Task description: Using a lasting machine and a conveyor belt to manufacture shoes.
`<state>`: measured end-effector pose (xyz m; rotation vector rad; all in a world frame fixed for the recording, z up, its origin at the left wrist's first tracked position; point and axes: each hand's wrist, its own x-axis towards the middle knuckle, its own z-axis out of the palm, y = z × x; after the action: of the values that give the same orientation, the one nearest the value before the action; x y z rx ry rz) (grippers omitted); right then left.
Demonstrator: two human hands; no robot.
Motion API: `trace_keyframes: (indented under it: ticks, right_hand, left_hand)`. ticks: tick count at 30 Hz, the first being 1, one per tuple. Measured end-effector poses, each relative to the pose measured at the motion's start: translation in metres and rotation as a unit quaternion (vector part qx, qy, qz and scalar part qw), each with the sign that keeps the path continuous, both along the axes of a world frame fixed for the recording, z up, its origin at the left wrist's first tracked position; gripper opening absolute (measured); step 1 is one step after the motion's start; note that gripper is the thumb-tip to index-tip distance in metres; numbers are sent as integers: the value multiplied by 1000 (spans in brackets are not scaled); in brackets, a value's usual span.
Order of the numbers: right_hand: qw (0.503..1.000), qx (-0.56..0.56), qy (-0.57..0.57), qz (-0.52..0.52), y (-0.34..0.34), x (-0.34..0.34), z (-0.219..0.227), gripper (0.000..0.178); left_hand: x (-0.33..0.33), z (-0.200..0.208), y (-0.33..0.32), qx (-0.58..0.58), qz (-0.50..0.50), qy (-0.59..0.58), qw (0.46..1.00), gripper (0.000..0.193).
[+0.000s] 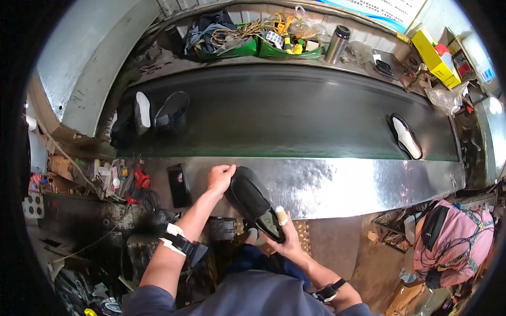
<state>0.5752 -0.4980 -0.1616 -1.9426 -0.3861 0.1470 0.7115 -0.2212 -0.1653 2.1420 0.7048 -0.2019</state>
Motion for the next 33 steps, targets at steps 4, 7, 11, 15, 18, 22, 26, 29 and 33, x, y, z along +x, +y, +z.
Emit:
trace_keyframes:
  ticks: [4,7,11,15,18,22,26,29,33]
  right_hand:
    - [996,-13,-51,71,-9,1,7,74]
    - [995,-28,-49,78,-15,4,-2,74]
    - [996,64,-2,67,-15,1,-24,79]
    - [996,34,-5,79,-12,-2,-24,81]
    - [980,80,36,181,-12,-2,14,100]
    - [886,204,343,237,31,20,76,101]
    - [756,128,584,267,111,26,115,77]
    - [818,165,448,322,147,-20,154,59]
    - [829,144,354,407,207,-100,166,47]
  left_hand:
    - [-12,-18,-7,-105,98,-35,989,50]
    - [-13,16,-62,172,8,32,985,69]
    - [-13,13,-53,85,54,23,995,66]
    - [-21,18,-33,66,105,36,992,58]
    - [-60,38,-12,-14,171,-4,985,48]
    - [-127,93,21,-16,235,-131,963,41]
    - [-192,131,37,1,272,-225,936,40]
    - [-259,163,58,28,342,-241,908,37]
    - [-379,211,81,99,455,-275,841,35]
